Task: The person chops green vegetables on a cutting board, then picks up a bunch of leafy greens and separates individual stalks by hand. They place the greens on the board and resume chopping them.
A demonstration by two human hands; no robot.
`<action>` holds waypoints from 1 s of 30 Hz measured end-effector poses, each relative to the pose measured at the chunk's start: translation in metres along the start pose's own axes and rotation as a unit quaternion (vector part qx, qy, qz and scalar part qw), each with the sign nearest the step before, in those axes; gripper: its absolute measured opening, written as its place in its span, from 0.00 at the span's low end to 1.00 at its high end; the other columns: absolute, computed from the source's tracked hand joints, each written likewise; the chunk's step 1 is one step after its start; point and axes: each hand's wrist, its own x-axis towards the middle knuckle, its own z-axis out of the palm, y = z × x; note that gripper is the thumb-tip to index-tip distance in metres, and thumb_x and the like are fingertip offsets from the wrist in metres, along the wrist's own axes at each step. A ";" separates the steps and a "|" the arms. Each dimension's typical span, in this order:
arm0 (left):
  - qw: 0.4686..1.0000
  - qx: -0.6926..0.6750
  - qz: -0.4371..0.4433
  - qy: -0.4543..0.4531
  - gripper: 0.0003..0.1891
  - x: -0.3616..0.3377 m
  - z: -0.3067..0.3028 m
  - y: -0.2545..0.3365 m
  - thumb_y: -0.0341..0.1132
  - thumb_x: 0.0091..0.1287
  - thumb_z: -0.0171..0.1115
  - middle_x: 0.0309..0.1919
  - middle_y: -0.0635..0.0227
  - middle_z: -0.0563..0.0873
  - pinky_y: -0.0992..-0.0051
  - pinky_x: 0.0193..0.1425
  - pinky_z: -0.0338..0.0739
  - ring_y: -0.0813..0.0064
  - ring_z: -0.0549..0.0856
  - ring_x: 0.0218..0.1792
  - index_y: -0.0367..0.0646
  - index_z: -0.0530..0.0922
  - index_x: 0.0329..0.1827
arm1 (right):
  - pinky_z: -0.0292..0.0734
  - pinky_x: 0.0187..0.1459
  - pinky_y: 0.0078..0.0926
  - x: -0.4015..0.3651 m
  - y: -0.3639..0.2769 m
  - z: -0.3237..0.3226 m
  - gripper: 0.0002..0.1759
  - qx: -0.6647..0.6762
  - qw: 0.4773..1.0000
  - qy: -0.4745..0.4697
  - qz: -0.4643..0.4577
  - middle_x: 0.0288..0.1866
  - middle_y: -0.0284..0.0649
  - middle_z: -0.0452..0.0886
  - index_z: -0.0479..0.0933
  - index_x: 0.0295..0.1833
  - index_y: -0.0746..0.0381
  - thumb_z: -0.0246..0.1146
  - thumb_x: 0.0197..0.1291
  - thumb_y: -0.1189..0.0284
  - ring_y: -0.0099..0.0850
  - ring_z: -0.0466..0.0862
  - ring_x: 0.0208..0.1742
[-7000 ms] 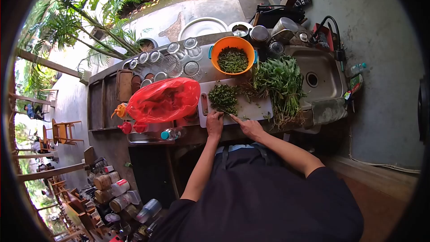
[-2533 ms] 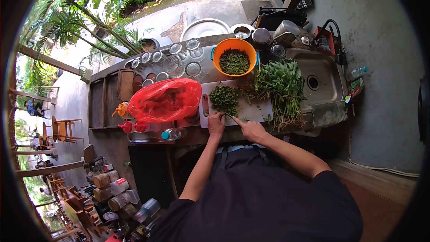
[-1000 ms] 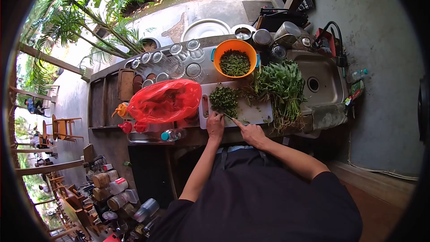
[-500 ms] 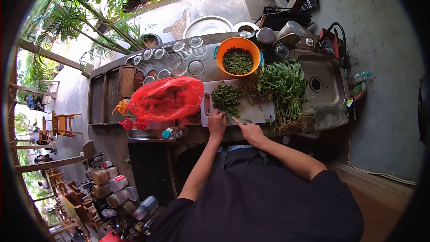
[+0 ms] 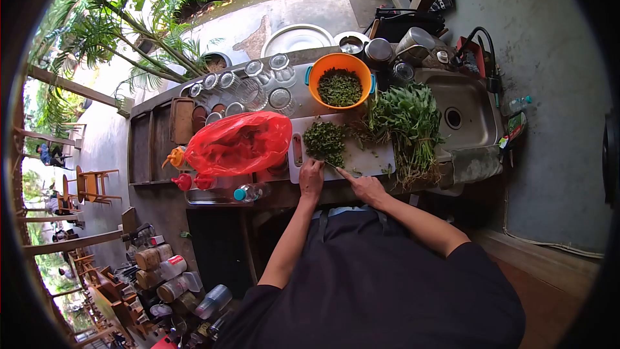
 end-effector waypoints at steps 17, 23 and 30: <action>1.000 0.001 0.010 -0.004 0.05 0.002 -0.001 0.004 0.28 0.62 0.66 0.38 0.62 0.85 0.63 0.52 0.78 0.59 0.84 0.45 0.41 0.87 0.39 | 0.80 0.37 0.55 -0.002 -0.013 -0.028 0.40 0.012 0.999 -0.005 0.029 0.29 0.54 0.83 0.48 0.82 0.33 0.54 0.68 0.68 0.55 0.84 0.31; 1.000 -0.023 0.005 0.000 0.05 0.002 0.003 -0.001 0.27 0.62 0.65 0.37 0.60 0.85 0.63 0.50 0.79 0.57 0.84 0.44 0.39 0.87 0.39 | 0.79 0.38 0.55 -0.002 -0.018 -0.034 0.39 0.021 0.999 -0.025 0.032 0.29 0.54 0.83 0.51 0.82 0.37 0.53 0.67 0.69 0.55 0.84 0.31; 1.000 -0.026 0.014 0.003 0.06 0.002 0.000 0.002 0.26 0.62 0.64 0.37 0.59 0.85 0.62 0.50 0.79 0.57 0.84 0.44 0.39 0.87 0.39 | 0.79 0.37 0.56 0.004 -0.014 -0.026 0.40 0.004 1.000 -0.022 0.019 0.29 0.54 0.83 0.51 0.82 0.37 0.52 0.67 0.71 0.55 0.83 0.30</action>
